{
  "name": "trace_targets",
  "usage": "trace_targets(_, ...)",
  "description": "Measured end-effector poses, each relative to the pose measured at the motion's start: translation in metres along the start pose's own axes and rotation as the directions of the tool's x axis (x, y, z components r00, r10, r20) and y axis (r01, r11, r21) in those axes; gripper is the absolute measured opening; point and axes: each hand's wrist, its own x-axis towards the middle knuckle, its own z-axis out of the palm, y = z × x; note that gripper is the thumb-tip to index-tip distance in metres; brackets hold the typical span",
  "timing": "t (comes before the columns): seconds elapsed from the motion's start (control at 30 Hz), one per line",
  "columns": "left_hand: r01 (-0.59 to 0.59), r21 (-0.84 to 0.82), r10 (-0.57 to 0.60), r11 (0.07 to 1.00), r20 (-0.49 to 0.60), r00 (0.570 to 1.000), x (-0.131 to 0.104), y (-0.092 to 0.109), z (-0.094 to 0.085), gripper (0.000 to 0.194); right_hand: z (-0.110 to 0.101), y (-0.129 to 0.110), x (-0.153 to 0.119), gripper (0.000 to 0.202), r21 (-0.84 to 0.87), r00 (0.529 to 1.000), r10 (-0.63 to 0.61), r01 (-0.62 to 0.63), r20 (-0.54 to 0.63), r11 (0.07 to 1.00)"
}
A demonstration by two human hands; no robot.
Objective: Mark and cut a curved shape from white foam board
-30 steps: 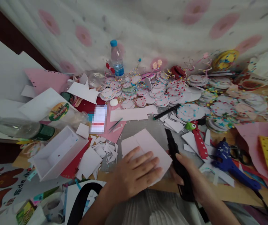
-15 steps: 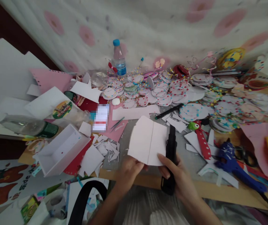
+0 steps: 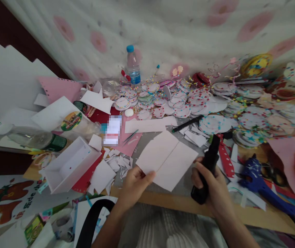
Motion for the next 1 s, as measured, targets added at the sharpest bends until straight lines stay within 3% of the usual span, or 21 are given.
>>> trace_targets(0.13, 0.033, 0.150, -0.073, 0.988, 0.269, 0.960, 0.002, 0.012, -0.019, 0.023, -0.012, -0.005, 0.010, 0.042, -0.130, 0.993, 0.115, -0.113, 0.010, 0.985)
trace_targets(0.2, -0.017, 0.226, -0.055, 0.974, 0.310, 0.949, 0.003, 0.017, -0.024, 0.025, -0.013, -0.001, 0.012, 0.048, -0.235, 0.983, 0.183, -0.178, 0.002, 0.956)
trace_targets(0.27, -0.143, 0.327, 0.052, 0.934, 0.271, 0.961, 0.003, 0.022, -0.028, 0.024, -0.013, 0.003, 0.012, 0.050, -0.303, 0.981, 0.194, -0.184, 0.002, 0.935)
trace_targets(0.33, -0.352, 0.446, 0.281, 0.823, 0.218, 0.934, 0.002, 0.025, -0.030, 0.019, -0.013, 0.006, 0.014, 0.049, -0.305, 0.991, 0.134, -0.124, 0.012, 0.944)
trace_targets(0.37, -0.476, 0.508, 0.431, 0.718, 0.212, 0.877, 0.001, 0.026, -0.031, 0.014, -0.013, 0.006, 0.016, 0.046, -0.283, 0.996, 0.093, -0.084, 0.018, 0.956)
trace_targets(0.4, -0.591, 0.563, 0.585, 0.578, 0.220, 0.781, 0.001, 0.028, -0.032, 0.013, -0.014, 0.005, 0.017, 0.043, -0.245, 0.997, 0.069, -0.059, 0.031, 0.968)
trace_targets(0.43, -0.676, 0.610, 0.712, 0.412, 0.248, 0.657, 0.000, 0.029, -0.033, 0.016, -0.015, 0.004, 0.018, 0.039, -0.194, 0.996, 0.072, -0.061, 0.051, 0.979)
trace_targets(0.5, -0.743, 0.664, 0.837, 0.087, 0.355, 0.416, -0.003, 0.030, -0.035, 0.027, -0.018, 0.002, 0.018, 0.040, -0.082, 0.980, 0.155, -0.146, 0.128, 0.986)
trace_targets(0.53, -0.742, 0.670, 0.845, -0.032, 0.415, 0.338, -0.004, 0.030, -0.036, 0.032, -0.019, 0.001, 0.017, 0.043, -0.045, 0.962, 0.207, -0.202, 0.180, 0.978)
trace_targets(0.57, -0.733, 0.671, 0.840, -0.110, 0.457, 0.292, -0.005, 0.030, -0.036, 0.035, -0.019, 0.000, 0.015, 0.043, -0.039, 0.943, 0.247, -0.244, 0.224, 0.969)
trace_targets(0.63, -0.722, 0.677, 0.850, -0.141, 0.457, 0.262, -0.007, 0.026, -0.036, 0.037, -0.018, -0.001, 0.012, 0.040, -0.072, 0.937, 0.262, -0.253, 0.232, 0.965)
trace_targets(0.7, -0.733, 0.678, 0.888, -0.043, 0.362, 0.282, -0.007, 0.020, -0.034, 0.035, -0.016, -0.001, 0.008, 0.041, -0.094, 0.957, 0.227, -0.213, 0.179, 0.973)
trace_targets(0.77, -0.746, 0.646, 0.910, 0.163, 0.194, 0.367, -0.004, 0.012, -0.030, 0.035, -0.013, -0.002, 0.006, 0.044, -0.067, 0.972, 0.187, -0.179, 0.140, 0.982)
trace_targets(0.8, -0.737, 0.596, 0.893, 0.321, 0.070, 0.445, -0.003, 0.009, -0.028, 0.035, -0.011, -0.003, 0.005, 0.043, -0.046, 0.976, 0.168, -0.163, 0.138, 0.986)
trace_targets(0.83, -0.701, 0.503, 0.831, 0.505, -0.064, 0.552, -0.001, 0.006, -0.025, 0.034, -0.009, -0.005, 0.004, 0.042, -0.032, 0.979, 0.149, -0.146, 0.138, 0.989)
trace_targets(0.9, -0.517, 0.172, 0.545, 0.838, -0.251, 0.800, 0.001, 0.004, -0.021, 0.028, -0.006, -0.009, 0.003, 0.041, -0.010, 0.986, 0.111, -0.111, 0.121, 0.994)
trace_targets(0.93, -0.380, -0.022, 0.363, 0.925, -0.249, 0.898, 0.002, 0.005, -0.019, 0.027, -0.005, -0.012, 0.002, 0.040, -0.001, 0.990, 0.098, -0.099, 0.104, 0.995)
trace_targets(0.97, -0.245, -0.178, 0.211, 0.953, -0.193, 0.958, 0.002, 0.006, -0.018, 0.029, -0.004, -0.014, 0.002, 0.040, 0.004, 0.992, 0.092, -0.093, 0.086, 0.996)
trace_targets(1.0, -0.135, -0.268, 0.108, 0.954, -0.114, 0.988, 0.002, 0.009, -0.017, 0.034, -0.003, -0.016, 0.001, 0.040, 0.005, 0.994, 0.092, -0.092, 0.066, 0.996)
